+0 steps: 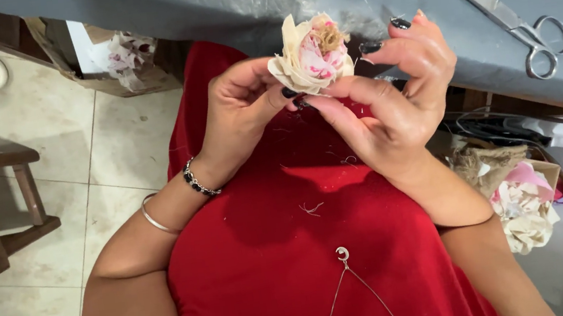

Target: Assembling decorative fabric flowers by wrapping and securing fabric onto a wooden stick using thread and scissors

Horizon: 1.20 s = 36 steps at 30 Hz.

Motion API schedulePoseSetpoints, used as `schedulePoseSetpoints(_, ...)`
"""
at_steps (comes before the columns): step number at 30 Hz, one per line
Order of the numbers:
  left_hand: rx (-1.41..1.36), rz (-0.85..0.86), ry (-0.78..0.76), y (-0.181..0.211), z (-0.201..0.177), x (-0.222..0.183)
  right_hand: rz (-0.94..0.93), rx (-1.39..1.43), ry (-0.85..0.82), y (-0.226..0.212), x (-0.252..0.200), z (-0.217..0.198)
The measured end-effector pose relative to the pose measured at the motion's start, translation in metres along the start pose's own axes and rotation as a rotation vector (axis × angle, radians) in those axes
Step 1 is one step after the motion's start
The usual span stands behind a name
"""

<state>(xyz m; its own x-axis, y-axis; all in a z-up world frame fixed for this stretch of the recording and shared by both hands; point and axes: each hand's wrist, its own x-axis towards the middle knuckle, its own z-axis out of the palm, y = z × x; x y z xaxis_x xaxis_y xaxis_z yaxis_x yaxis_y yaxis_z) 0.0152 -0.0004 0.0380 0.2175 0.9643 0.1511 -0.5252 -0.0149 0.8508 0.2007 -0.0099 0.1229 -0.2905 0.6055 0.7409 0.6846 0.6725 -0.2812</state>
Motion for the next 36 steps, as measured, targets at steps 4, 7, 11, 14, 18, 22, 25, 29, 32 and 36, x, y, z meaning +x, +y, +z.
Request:
schedulePoseSetpoints(4, -0.002, 0.008, -0.009, -0.003, -0.002, 0.000, 0.039, -0.009, -0.029, -0.002, -0.002, 0.000)
schedulePoseSetpoints(7, -0.003, 0.008, -0.005, -0.007, -0.002, 0.001, 0.081, 0.032, -0.022, -0.001, -0.005, 0.002)
schedulePoseSetpoints(11, 0.022, 0.020, -0.007, -0.003, 0.001, 0.001, -0.003, 0.053, 0.004, 0.004, -0.008, 0.006)
schedulePoseSetpoints(14, 0.027, 0.019, -0.007, -0.001, 0.001, 0.001, -0.055, 0.040, 0.022, 0.006, -0.011, 0.010)
schedulePoseSetpoints(18, 0.042, 0.034, 0.014, -0.002, 0.001, -0.001, -0.052, 0.050, -0.076, 0.004, -0.013, 0.005)
schedulePoseSetpoints(22, 0.006, 0.020, -0.010, -0.001, -0.001, 0.000, -0.042, 0.083, -0.041, 0.009, -0.015, 0.005)
schedulePoseSetpoints(25, 0.050, 0.015, -0.013, -0.003, -0.003, 0.002, -0.033, 0.029, -0.005, 0.009, -0.014, 0.004)
schedulePoseSetpoints(29, 0.090, 0.014, -0.041, -0.004, -0.003, 0.002, -0.037, 0.063, -0.008, 0.012, -0.016, 0.003)
schedulePoseSetpoints(32, 0.086, -0.023, -0.027, 0.004, -0.001, 0.004, -0.003, 0.074, 0.036, 0.018, -0.023, 0.001)
schedulePoseSetpoints(36, -0.026, -0.054, 0.007, 0.001, 0.000, 0.005, 0.148, 0.098, 0.094, 0.013, -0.017, 0.000)
